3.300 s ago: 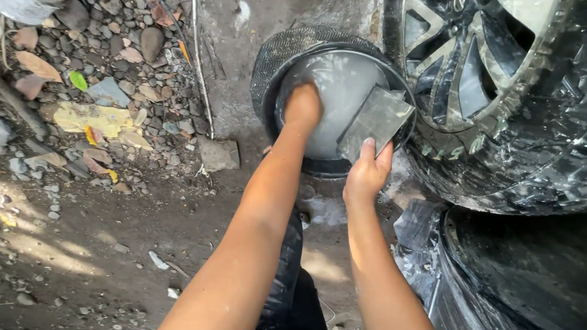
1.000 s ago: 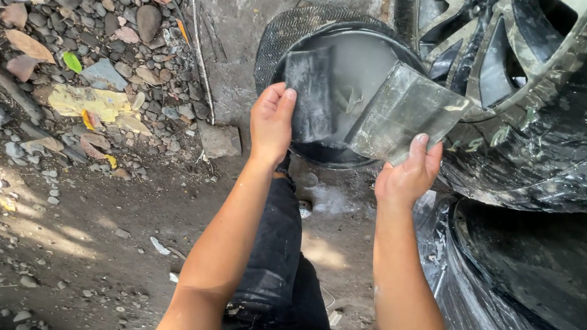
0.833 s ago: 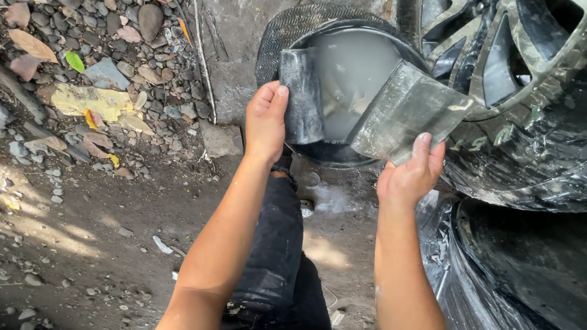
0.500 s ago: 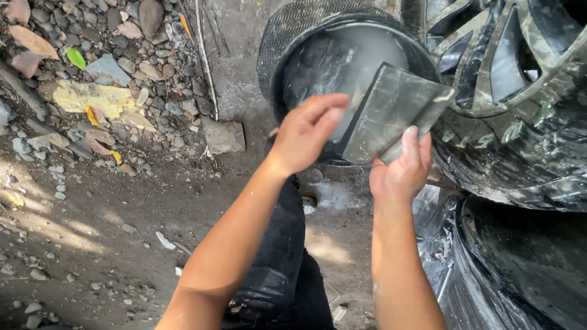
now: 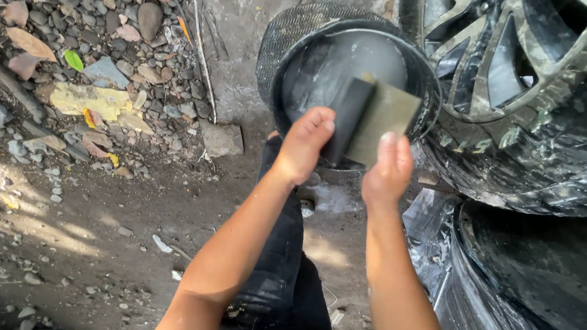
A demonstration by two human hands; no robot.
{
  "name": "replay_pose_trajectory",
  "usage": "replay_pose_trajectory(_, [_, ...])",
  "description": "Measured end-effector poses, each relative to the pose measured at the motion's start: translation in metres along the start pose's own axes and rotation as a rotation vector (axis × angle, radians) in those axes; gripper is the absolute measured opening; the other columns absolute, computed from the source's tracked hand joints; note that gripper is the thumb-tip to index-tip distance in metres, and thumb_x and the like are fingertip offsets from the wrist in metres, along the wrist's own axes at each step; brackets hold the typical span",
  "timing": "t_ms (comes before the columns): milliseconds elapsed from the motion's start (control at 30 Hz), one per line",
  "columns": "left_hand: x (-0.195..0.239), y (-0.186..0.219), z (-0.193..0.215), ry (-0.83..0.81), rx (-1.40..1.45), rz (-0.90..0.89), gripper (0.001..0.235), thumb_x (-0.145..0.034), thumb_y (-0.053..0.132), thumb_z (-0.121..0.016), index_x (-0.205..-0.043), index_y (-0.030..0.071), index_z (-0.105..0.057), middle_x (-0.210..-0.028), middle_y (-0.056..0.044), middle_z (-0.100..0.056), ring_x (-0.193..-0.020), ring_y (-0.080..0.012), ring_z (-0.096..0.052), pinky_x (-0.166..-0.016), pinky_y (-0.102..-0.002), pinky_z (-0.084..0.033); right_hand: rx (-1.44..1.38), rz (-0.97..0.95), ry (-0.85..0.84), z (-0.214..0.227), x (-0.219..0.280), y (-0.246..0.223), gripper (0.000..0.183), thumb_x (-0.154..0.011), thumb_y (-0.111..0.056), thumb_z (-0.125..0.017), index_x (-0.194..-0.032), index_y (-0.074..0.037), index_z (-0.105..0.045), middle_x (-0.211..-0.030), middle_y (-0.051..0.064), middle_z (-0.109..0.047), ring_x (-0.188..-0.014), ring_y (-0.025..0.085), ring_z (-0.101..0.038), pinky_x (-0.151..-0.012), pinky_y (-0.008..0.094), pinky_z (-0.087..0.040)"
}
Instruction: The person dips a sanding block into a bucket of water and scrubs the lower side panel of a white car. They repeatedly wet the block and sand the surface, focusing on the area near the wheel arch and door seam.
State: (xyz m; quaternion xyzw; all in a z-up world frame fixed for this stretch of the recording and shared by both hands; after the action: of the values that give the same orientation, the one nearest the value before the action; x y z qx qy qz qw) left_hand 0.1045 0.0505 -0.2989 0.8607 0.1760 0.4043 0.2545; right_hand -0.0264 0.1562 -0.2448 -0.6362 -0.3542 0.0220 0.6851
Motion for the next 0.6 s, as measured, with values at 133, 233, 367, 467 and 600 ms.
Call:
replay_pose_trajectory(133, [0.001,0.031,0.014,0.151,0.150,0.046,0.015,-0.106,0.009,-0.049,-0.115,0.003,-0.059,-0.103,0.000,-0.065,-0.096,-0.0079,-0.059,-0.091,-0.026,-0.049,-0.039,0.018,0.100,0.002,-0.005,-0.014,0.031,-0.116,-0.014,-0.048,-0.137,0.007,-0.057,-0.129,0.012,-0.066,-0.115,0.017,-0.063,-0.104,0.033,-0.051])
replay_pose_trajectory(233, [0.001,0.041,0.016,0.137,0.290,0.065,0.014,-0.108,0.011,-0.047,-0.112,0.005,-0.058,-0.102,-0.003,-0.067,-0.095,-0.0118,-0.062,-0.091,-0.030,-0.051,0.201,0.128,0.054,-0.008,-0.005,-0.028,0.041,-0.111,-0.016,-0.052,-0.145,0.007,-0.046,-0.142,0.016,-0.056,-0.126,0.020,-0.059,-0.109,0.034,-0.048])
replay_pose_trajectory(367, [-0.006,0.012,0.013,0.055,0.107,0.061,0.013,-0.108,0.011,-0.051,-0.116,0.005,-0.059,-0.105,-0.003,-0.065,-0.099,-0.0102,-0.060,-0.093,-0.028,-0.049,0.149,0.095,-0.044,-0.014,-0.002,-0.027,0.057,-0.109,-0.023,-0.056,-0.153,0.006,-0.035,-0.152,0.019,-0.048,-0.137,0.025,-0.052,-0.116,0.038,-0.042])
replay_pose_trajectory(467, [-0.012,0.034,-0.006,0.090,-0.432,0.039,0.016,-0.106,0.013,-0.056,-0.118,0.004,-0.061,-0.101,-0.007,-0.067,-0.095,-0.0137,-0.063,-0.089,-0.029,-0.051,-0.354,-0.188,-0.131,-0.032,0.000,-0.036,0.060,-0.106,-0.033,-0.057,-0.150,0.005,-0.041,-0.147,0.018,-0.054,-0.133,0.027,-0.056,-0.113,0.040,-0.044])
replay_pose_trajectory(600, [-0.014,0.105,-0.049,0.290,-1.395,-0.698,0.024,-0.081,0.016,-0.075,-0.097,0.015,-0.058,-0.106,-0.018,-0.066,-0.103,-0.0376,-0.062,-0.089,-0.041,-0.051,-0.424,-0.248,-0.207,-0.040,-0.007,-0.026,0.051,-0.099,-0.020,-0.065,-0.143,0.001,-0.050,-0.136,0.012,-0.061,-0.125,0.023,-0.060,-0.108,0.038,-0.047])
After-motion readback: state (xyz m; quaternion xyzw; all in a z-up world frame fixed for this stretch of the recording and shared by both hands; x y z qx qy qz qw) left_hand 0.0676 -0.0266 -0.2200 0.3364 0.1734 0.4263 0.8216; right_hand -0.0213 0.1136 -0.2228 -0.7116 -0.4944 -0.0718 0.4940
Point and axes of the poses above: each hand's wrist, its own x-axis away from the middle knuckle, its own z-axis out of the back of the hand, y = z × x, the point moved 4 cm from there along -x, towards the middle knuckle
